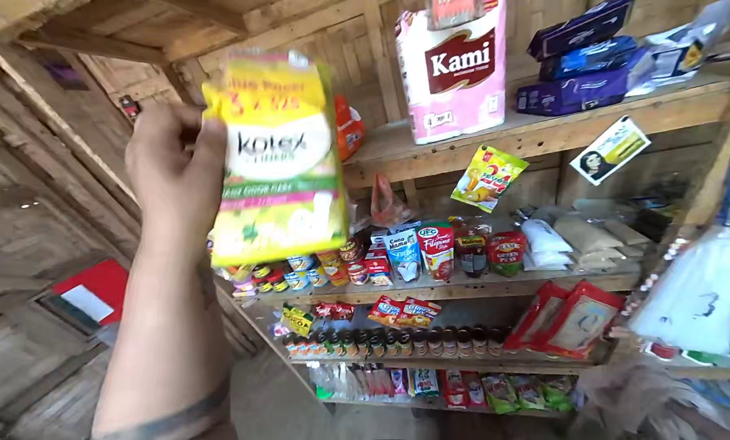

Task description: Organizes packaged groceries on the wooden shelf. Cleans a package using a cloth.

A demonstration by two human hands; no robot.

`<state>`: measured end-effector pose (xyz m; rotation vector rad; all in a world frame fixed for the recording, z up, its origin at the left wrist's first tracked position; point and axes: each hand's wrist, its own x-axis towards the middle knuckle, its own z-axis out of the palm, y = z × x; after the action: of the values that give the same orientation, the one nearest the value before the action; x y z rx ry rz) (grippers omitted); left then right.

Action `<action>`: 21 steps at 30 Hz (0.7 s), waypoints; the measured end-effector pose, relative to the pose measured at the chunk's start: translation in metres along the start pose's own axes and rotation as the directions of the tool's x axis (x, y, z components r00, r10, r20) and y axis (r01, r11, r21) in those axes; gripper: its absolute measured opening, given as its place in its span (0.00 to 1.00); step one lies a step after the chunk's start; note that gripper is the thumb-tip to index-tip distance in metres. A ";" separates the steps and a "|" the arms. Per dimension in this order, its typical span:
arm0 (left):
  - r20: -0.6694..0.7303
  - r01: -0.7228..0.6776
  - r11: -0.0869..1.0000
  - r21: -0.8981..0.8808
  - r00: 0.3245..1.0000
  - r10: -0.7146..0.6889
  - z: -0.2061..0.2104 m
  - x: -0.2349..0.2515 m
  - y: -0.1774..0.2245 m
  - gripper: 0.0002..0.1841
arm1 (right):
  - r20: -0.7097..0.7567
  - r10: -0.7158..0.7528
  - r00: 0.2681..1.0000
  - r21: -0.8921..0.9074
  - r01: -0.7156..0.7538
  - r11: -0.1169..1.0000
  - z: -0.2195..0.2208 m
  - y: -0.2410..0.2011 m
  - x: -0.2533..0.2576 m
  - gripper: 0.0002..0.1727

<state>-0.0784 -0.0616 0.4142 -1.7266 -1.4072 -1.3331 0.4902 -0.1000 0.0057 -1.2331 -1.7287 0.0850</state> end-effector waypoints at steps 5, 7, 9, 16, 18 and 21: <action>0.162 0.283 0.959 0.023 0.945 -0.283 -0.043 -0.122 -0.041 0.18 | 0.219 -0.189 0.957 0.205 0.144 0.968 0.062 -0.012 0.030 0.19; 0.196 0.411 0.910 0.056 0.889 -0.413 -0.050 -0.170 -0.065 0.14 | 0.376 -0.216 0.901 0.260 0.122 0.958 0.081 -0.061 0.053 0.21; 0.189 0.528 0.848 0.049 0.829 -0.527 -0.052 -0.220 -0.094 0.13 | 0.480 -0.296 0.826 0.303 0.160 0.939 0.109 -0.095 0.068 0.19; 0.157 0.738 0.650 -0.181 0.674 -0.722 -0.040 -0.365 -0.146 0.12 | 0.265 -0.748 0.608 0.622 0.486 0.615 0.240 -0.252 0.100 0.16; 0.143 0.755 0.605 -0.252 0.648 -0.748 -0.039 -0.390 -0.144 0.11 | 0.193 -0.822 0.536 0.713 0.499 0.493 0.280 -0.315 0.085 0.16; 0.102 0.646 0.554 -0.525 0.695 -0.712 -0.040 -0.429 -0.146 0.09 | 0.269 -0.891 0.366 0.684 0.579 0.444 0.336 -0.385 0.029 0.21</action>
<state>-0.2140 -0.2239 0.0111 -1.3558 -1.8602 -2.4118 -0.0182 -0.1149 0.0581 0.1654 -2.4998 0.3627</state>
